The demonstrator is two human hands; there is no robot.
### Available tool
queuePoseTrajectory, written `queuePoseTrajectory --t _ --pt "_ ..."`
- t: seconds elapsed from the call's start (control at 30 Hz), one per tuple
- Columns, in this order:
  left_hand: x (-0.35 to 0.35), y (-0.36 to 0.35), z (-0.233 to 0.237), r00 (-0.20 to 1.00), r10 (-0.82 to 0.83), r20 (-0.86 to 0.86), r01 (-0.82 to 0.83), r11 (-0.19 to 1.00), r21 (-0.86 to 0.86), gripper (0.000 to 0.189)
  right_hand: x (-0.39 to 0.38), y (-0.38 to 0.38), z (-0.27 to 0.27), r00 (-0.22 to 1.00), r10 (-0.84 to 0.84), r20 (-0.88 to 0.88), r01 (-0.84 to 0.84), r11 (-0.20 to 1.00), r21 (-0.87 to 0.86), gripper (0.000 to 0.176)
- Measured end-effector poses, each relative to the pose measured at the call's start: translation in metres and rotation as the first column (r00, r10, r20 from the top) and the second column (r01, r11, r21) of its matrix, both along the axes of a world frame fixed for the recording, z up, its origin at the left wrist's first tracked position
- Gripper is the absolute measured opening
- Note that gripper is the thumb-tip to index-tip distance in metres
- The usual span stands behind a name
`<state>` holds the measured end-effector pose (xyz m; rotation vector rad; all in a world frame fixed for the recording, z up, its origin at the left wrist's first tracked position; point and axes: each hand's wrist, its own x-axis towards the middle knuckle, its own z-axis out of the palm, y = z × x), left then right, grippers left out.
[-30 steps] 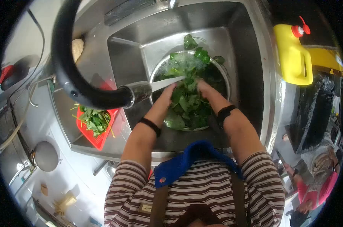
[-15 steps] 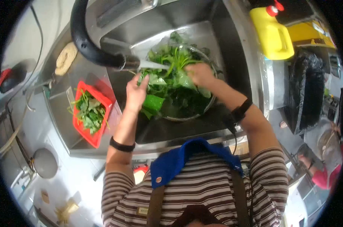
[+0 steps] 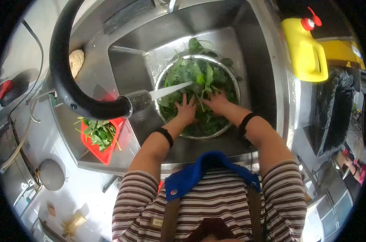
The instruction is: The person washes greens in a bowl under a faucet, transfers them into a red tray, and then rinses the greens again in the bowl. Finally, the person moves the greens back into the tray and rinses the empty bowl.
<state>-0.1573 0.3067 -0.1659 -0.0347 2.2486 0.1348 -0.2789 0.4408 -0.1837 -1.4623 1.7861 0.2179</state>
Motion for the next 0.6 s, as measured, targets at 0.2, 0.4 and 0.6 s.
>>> queuePoseTrajectory --t 0.2,0.4,0.6 --pt "0.002 -0.04 -0.077 0.904 0.424 0.043 -0.423 0.877 0.23 0.035 -0.001 -0.02 -0.057 0.998 -0.052 0.037 0.051 0.999 0.011 0.035" --pt "-0.009 -0.064 0.046 0.505 0.772 -0.386 -0.485 0.624 0.613 0.039 -0.018 -0.023 0.069 0.942 -0.336 -0.007 0.303 0.861 -0.409 0.036" --pt "-0.001 -0.13 0.002 0.017 0.887 0.462 -0.688 -0.324 0.649 0.045 -0.052 -0.021 0.067 0.765 -0.625 0.154 0.643 0.733 -0.222 0.052"
